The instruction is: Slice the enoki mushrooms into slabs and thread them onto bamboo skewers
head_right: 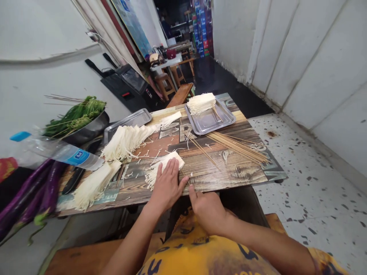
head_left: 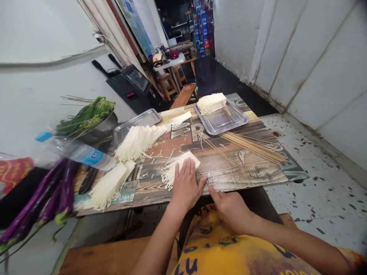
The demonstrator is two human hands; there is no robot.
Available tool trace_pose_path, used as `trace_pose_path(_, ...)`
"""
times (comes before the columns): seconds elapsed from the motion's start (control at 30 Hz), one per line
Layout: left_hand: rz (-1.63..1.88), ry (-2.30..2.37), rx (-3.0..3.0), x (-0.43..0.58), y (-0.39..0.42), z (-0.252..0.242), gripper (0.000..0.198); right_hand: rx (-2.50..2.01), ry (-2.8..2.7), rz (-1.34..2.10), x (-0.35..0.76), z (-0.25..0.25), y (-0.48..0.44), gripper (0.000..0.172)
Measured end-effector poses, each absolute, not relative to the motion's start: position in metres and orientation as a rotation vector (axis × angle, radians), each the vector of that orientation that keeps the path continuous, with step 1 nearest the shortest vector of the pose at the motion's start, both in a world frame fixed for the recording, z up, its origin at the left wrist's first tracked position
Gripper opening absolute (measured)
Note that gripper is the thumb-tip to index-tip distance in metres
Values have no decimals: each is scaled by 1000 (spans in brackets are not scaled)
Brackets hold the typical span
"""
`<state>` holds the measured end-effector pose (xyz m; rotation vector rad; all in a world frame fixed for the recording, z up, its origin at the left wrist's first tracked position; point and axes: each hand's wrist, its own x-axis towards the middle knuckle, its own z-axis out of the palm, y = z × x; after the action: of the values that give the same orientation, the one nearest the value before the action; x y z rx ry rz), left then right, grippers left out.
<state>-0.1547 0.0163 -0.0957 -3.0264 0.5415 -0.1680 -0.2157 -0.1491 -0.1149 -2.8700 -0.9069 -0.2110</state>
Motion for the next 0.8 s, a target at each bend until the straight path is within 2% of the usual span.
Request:
trace_pose_path(0.33, -246, 499, -2992, -138, 35, -99, 63, -2611, -862, -325, -229, -131, -176, 48)
trace_pose_path(0.6, -230, 541, -2985, -135, 33, -103, 63, -2648, -958, -365, -224, -135, -171, 55)
trace_pose_path(0.8, -222, 545, -2992, -135, 33, -102, 66, -2685, -962, -286, -219, -127, -167, 53)
